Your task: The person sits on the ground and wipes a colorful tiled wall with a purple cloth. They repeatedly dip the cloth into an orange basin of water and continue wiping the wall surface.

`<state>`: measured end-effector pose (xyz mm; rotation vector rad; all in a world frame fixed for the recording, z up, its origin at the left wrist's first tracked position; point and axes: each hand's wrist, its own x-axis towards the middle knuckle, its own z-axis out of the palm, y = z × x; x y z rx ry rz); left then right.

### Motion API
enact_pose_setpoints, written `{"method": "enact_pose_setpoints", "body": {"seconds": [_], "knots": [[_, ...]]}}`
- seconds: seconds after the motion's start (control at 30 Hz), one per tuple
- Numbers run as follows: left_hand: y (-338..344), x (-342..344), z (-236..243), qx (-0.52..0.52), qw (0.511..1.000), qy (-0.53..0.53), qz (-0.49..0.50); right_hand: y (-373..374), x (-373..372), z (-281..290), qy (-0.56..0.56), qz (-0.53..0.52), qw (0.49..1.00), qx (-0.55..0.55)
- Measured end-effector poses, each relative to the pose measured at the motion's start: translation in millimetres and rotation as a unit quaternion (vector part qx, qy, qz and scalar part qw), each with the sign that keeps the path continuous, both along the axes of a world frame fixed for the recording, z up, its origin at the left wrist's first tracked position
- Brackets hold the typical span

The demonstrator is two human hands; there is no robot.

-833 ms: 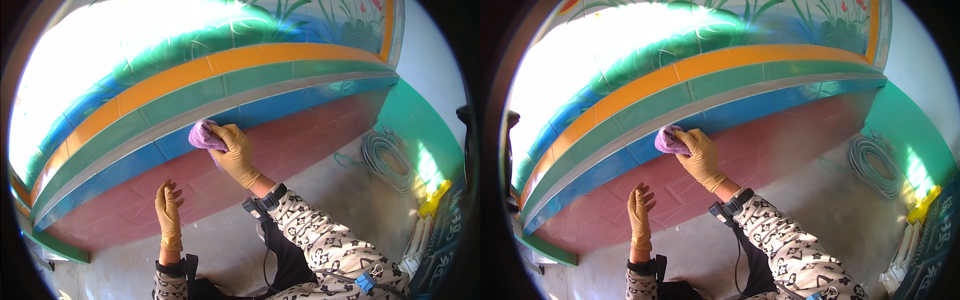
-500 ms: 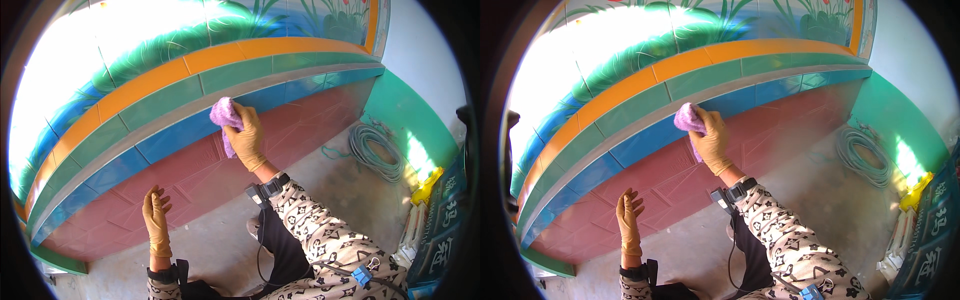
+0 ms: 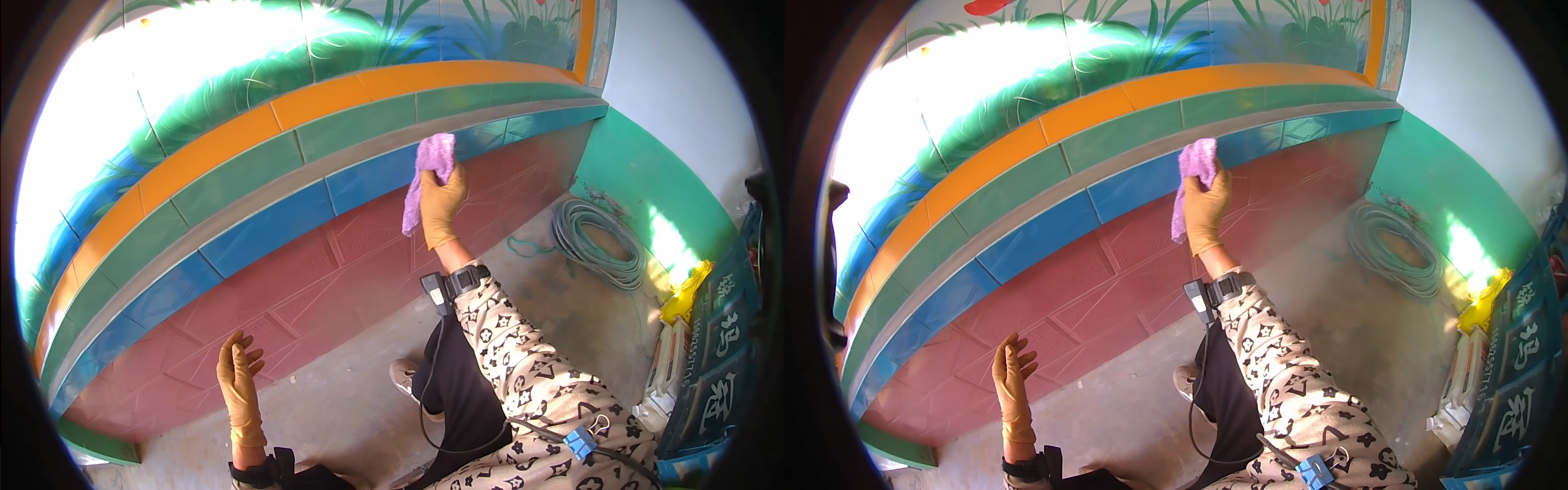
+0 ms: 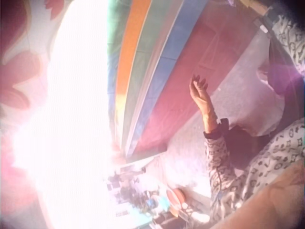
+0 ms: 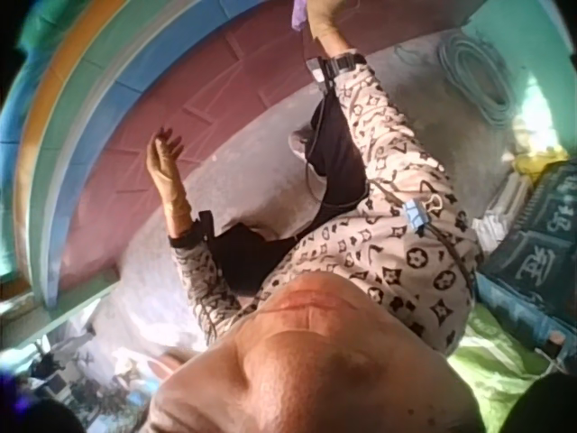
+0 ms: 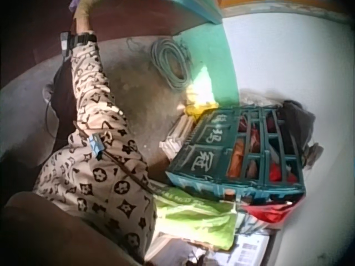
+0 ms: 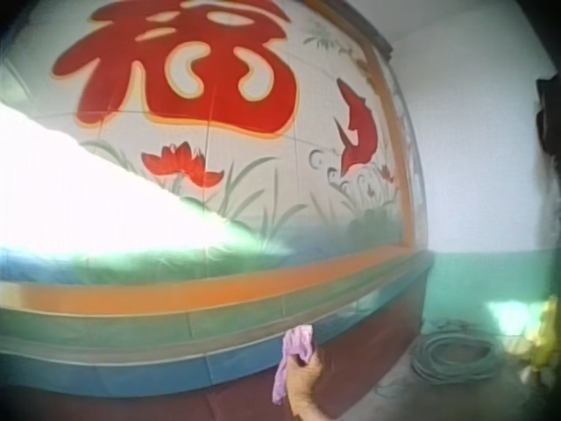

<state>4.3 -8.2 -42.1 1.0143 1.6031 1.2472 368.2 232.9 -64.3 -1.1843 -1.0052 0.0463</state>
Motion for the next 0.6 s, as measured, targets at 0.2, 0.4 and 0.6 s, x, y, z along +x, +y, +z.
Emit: {"method": "enact_pose_setpoints", "body": {"seconds": [0.2, 0.4, 0.6], "knots": [[1.6, -6.0, -16.6, 0.053, 0.998, -0.012, -0.019, 46.8, 94.2, 24.1, -0.059, -0.1, 0.991, 0.07], [3.4, -1.9, -32.0, 0.074, 0.996, -0.017, -0.036, 74.4, 184.3, 69.1, -0.02, -0.167, 0.986, 0.003], [12.5, -4.9, -38.9, 0.087, 0.995, -0.036, -0.046, 67.5, 184.5, 86.5, -0.009, -0.179, 0.972, -0.155]]}}
